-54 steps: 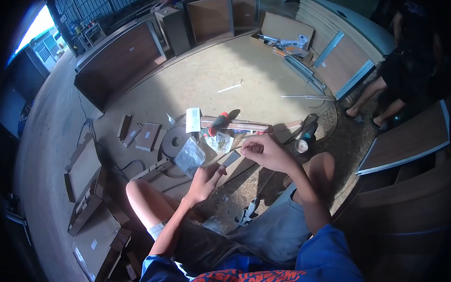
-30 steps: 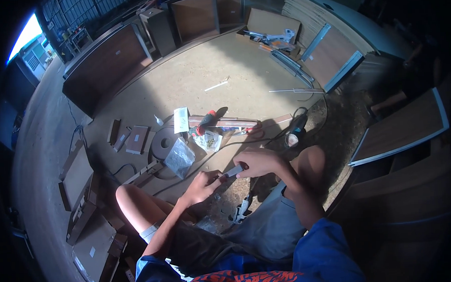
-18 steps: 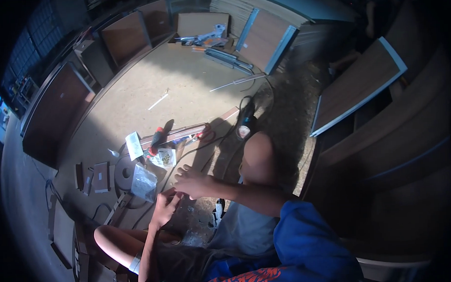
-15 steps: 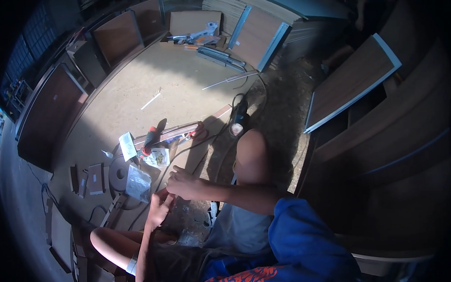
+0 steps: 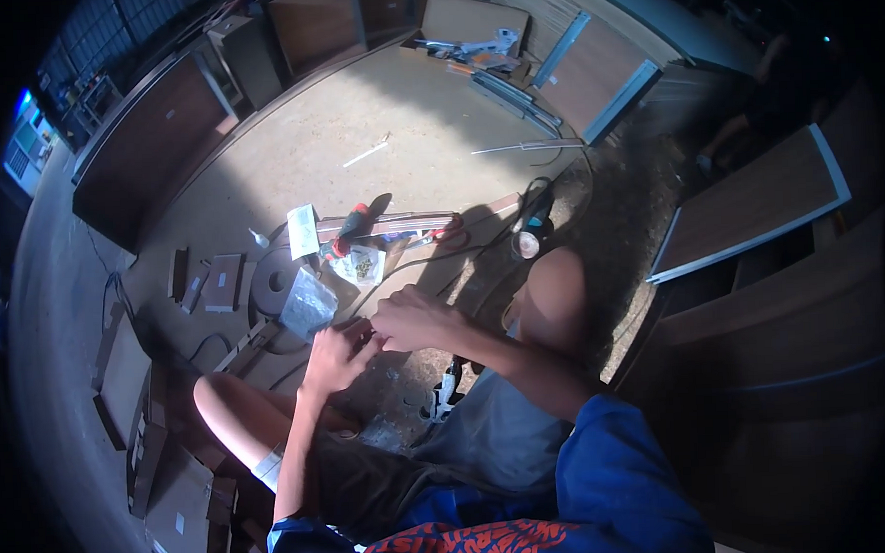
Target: The person fits a part onto a wooden chisel, attaches a piece to an air tool, and connects small metal hardware components by hand.
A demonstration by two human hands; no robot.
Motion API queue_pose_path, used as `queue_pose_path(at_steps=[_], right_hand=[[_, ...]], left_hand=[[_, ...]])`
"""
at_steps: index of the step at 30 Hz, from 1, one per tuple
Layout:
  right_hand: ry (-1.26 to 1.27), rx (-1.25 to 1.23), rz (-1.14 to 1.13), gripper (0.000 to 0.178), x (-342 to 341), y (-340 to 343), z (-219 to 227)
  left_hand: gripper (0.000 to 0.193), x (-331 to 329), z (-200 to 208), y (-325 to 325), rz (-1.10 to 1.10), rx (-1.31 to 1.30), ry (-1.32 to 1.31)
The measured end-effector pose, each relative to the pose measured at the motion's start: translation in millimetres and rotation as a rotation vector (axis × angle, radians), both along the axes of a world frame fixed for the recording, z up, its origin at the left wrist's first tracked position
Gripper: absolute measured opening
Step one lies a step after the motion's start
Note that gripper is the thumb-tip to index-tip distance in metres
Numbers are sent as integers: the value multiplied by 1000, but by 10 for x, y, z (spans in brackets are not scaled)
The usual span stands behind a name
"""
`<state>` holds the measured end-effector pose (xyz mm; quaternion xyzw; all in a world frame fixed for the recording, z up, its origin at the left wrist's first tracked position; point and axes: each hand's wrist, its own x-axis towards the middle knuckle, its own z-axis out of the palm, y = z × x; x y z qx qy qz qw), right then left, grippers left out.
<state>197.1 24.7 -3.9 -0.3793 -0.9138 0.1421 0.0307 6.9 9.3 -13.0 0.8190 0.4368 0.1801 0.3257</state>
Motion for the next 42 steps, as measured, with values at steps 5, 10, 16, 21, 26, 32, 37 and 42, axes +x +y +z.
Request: queue_pose_path(at_steps=[5, 10, 16, 21, 26, 32, 37, 42], right_hand=[[131, -67, -80, 34, -2, 6, 122], [455, -257, -281, 45, -134, 86, 205], [1072, -737, -414, 48, -153, 174, 476], [1355, -1108, -498, 46, -102, 127, 719], [1417, -1268, -501, 46, -55, 143, 700], [1459, -1287, -460, 47, 12, 42, 831], [1401, -1225, -325, 48, 11, -6, 862], [1334, -1267, -261, 47, 10, -15, 821]], left_hand=[[39, -120, 113, 73, 95, 444, 145], [49, -226, 224, 86, 364, 801, -68], [54, -383, 125, 107, 605, 852, -292], [50, -345, 173, 107, 660, 702, -303], [38, -304, 189, 62, 514, 591, -158], [44, -202, 167, 36, 257, 615, -25], [47, -170, 164, -21, 234, 523, -138], [58, -130, 141, -9, 303, 433, -519]])
